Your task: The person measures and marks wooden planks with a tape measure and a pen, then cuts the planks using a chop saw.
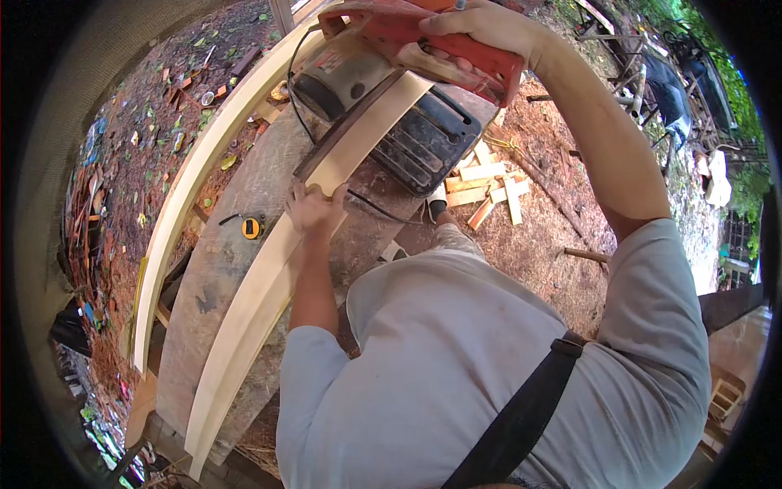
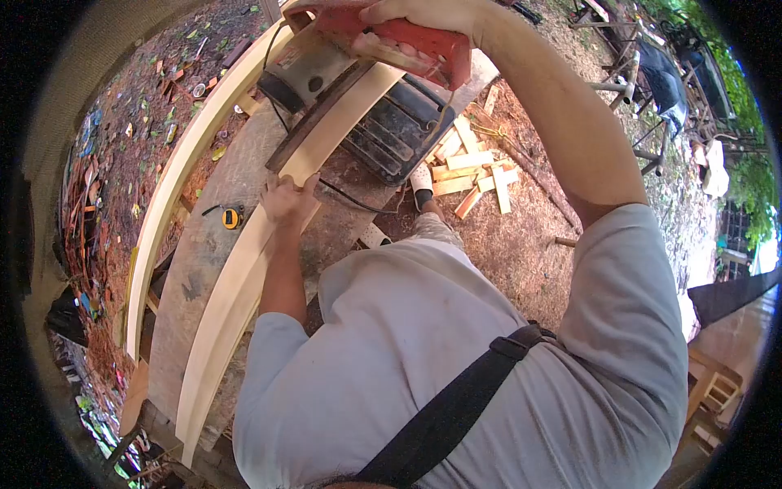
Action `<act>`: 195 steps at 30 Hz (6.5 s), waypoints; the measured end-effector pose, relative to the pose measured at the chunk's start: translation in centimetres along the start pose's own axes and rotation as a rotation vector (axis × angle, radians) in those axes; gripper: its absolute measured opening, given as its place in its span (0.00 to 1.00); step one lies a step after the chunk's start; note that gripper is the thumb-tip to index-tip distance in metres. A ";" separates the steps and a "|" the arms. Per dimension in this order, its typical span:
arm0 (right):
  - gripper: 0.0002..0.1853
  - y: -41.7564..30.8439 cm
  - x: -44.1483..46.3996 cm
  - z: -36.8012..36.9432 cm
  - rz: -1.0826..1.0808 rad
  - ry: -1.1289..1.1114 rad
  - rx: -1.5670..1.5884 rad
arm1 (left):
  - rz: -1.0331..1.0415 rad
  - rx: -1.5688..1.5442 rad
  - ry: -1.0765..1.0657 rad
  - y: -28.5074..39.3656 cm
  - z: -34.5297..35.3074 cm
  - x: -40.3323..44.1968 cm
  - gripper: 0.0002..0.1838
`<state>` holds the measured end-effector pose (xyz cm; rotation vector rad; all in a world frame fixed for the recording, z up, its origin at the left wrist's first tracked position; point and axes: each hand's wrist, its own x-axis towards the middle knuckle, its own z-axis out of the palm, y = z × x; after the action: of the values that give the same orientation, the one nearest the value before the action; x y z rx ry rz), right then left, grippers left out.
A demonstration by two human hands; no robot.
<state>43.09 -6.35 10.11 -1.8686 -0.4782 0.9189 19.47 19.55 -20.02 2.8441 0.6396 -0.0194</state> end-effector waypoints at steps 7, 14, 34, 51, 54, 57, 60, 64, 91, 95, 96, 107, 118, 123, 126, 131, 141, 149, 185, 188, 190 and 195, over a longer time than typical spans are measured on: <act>0.15 0.1 -0.1 0.5 -0.019 0.107 -0.090 | -0.006 0.014 0.031 0.1 0.0 0.0 0.36; 0.15 0.4 -0.4 0.5 0.040 0.129 -0.114 | 0.005 0.024 0.097 0.0 0.4 -0.1 0.34; 0.10 -0.6 -0.3 0.6 0.001 0.056 0.061 | 0.020 0.029 0.136 0.2 0.2 0.0 0.34; 0.12 1.0 -0.4 0.7 -0.087 0.109 0.021 | -0.018 -0.022 0.072 0.3 -0.2 0.0 0.39; 0.12 1.9 0.3 0.6 -0.126 0.092 0.074 | -0.017 -0.020 0.077 0.2 0.0 0.1 0.39; 0.12 1.7 0.2 -0.3 -0.061 0.072 -0.114 | 0.003 -0.010 0.124 0.0 0.7 0.3 0.38; 0.11 1.7 0.0 0.3 -0.147 0.086 -0.004 | 0.016 -0.005 0.148 -0.2 1.0 0.3 0.38; 0.12 1.6 -0.1 0.3 -0.114 0.096 -0.027 | -0.009 -0.004 0.082 0.0 0.3 0.2 0.38; 0.13 0.7 -0.2 0.0 0.001 0.066 -0.056 | 0.020 -0.028 0.094 0.1 0.1 0.1 0.38; 0.13 1.4 -0.1 0.3 0.032 0.048 0.124 | 0.054 0.002 0.207 -0.1 0.6 0.0 0.36; 0.13 1.1 -0.5 0.6 0.024 0.075 0.100 | 0.043 -0.026 0.183 0.0 0.5 0.0 0.36; 0.10 0.2 0.2 0.3 -0.068 0.042 0.022 | 0.054 -0.027 0.170 -0.3 0.9 0.2 0.37; 0.11 1.0 -0.5 0.5 -0.084 0.131 -0.111 | 0.021 -0.035 0.080 0.2 -0.1 0.0 0.39; 0.13 0.9 -0.9 0.7 -0.060 0.196 -0.233 | 0.033 -0.016 0.136 0.0 0.4 0.1 0.40; 0.13 0.7 -0.2 0.3 -0.054 0.147 -0.187 | 0.045 0.009 0.158 -0.1 0.7 0.2 0.40; 0.14 -0.6 -0.1 0.3 -0.057 0.130 -0.166 | 0.033 0.034 0.128 -0.1 0.9 0.3 0.40; 0.22 2.9 -1.1 1.0 0.047 0.245 -0.190 | 0.066 -0.051 0.206 -0.8 1.7 0.2 0.38; 0.21 5.3 -0.1 0.1 -0.043 0.168 -0.047 | 0.027 -0.133 0.146 -0.3 0.0 -0.4 0.38; 0.15 3.7 -6.9 -22.4 -0.917 0.631 0.754 | -0.434 -0.053 -0.061 -2.8 1.0 -7.2 0.28; 0.14 15.2 -2.0 -23.3 -0.728 0.932 0.852 | -0.424 -0.036 -0.077 -3.2 0.7 -7.3 0.29; 0.15 30.6 5.7 -25.2 -0.397 0.746 1.241 | -0.417 -0.038 -0.125 -2.6 -0.5 -7.3 0.32; 0.23 37.6 12.5 -12.0 0.343 0.572 0.987 | -0.402 -0.248 0.120 -3.8 2.7 -8.5 0.32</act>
<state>57.89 -22.43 -25.07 -1.1893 0.5826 0.6008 10.23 18.73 -22.93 2.4518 1.1434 0.1536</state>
